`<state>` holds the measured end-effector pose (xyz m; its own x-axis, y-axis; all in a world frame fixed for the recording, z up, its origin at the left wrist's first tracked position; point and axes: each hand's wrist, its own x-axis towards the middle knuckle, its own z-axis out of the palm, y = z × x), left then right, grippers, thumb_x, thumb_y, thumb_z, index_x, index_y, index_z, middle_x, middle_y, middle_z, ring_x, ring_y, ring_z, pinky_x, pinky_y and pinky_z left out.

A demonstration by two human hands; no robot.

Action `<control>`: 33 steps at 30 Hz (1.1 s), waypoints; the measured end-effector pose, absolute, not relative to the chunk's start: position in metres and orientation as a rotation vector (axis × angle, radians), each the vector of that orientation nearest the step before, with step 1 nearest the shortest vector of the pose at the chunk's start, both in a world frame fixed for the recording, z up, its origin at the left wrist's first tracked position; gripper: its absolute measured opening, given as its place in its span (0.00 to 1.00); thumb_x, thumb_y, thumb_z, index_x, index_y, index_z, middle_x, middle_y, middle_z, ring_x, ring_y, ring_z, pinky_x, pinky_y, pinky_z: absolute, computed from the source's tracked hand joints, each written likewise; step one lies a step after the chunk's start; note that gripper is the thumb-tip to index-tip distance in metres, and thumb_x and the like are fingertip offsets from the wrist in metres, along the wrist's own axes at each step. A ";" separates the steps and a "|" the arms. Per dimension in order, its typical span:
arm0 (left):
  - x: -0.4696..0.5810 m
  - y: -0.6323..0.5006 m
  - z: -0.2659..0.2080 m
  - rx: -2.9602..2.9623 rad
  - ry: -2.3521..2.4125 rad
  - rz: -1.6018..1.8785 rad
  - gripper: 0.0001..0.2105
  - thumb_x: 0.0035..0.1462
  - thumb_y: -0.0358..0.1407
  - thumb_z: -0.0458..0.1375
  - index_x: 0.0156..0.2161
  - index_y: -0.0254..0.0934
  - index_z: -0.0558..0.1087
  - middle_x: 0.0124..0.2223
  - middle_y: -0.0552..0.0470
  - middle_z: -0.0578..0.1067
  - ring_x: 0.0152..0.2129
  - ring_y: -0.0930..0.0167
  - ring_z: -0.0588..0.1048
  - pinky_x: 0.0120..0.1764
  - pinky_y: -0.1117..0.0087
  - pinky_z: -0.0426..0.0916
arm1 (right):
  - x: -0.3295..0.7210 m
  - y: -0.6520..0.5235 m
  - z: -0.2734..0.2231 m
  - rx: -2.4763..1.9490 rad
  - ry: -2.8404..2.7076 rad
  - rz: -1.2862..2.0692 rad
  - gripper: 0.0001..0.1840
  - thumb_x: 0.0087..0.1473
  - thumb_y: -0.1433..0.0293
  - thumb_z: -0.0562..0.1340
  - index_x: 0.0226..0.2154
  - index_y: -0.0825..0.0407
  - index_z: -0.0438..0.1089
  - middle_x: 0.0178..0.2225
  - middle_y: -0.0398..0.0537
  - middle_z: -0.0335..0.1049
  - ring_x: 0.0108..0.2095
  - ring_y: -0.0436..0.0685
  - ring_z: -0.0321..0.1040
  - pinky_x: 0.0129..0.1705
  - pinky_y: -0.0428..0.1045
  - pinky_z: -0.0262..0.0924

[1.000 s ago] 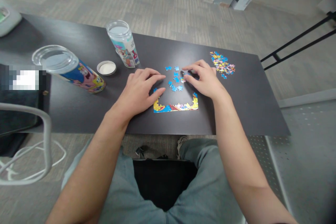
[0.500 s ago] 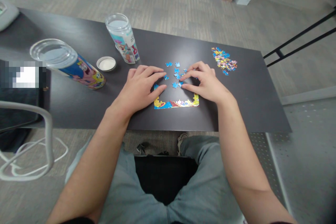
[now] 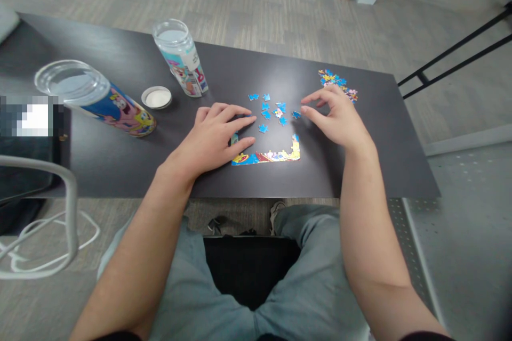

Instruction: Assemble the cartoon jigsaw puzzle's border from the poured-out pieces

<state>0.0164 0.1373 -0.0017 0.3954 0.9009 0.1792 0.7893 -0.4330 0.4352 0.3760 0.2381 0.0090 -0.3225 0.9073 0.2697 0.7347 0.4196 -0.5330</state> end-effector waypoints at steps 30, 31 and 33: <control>0.010 0.140 -0.002 2.358 1.569 0.749 0.14 0.82 0.42 0.69 0.64 0.49 0.93 0.66 0.41 0.89 0.64 0.46 0.84 0.70 0.34 0.73 | 0.369 0.249 -0.012 -1.330 -2.084 0.686 0.10 0.65 0.66 0.81 0.43 0.44 0.82 0.46 0.48 0.78 0.38 0.59 0.71 0.53 0.63 0.76; 0.010 0.140 -0.002 2.365 1.563 0.735 0.14 0.82 0.43 0.68 0.65 0.50 0.93 0.66 0.41 0.89 0.64 0.45 0.84 0.70 0.34 0.73 | 0.369 0.249 -0.013 -1.327 -2.076 0.685 0.09 0.65 0.66 0.81 0.42 0.44 0.82 0.45 0.48 0.79 0.37 0.59 0.70 0.52 0.62 0.75; 0.011 0.139 -0.003 2.383 1.553 0.697 0.16 0.83 0.44 0.68 0.67 0.51 0.93 0.67 0.41 0.89 0.65 0.45 0.84 0.70 0.35 0.73 | 0.369 0.250 -0.014 -1.321 -2.056 0.685 0.08 0.65 0.67 0.80 0.41 0.43 0.82 0.44 0.47 0.79 0.38 0.59 0.69 0.51 0.62 0.74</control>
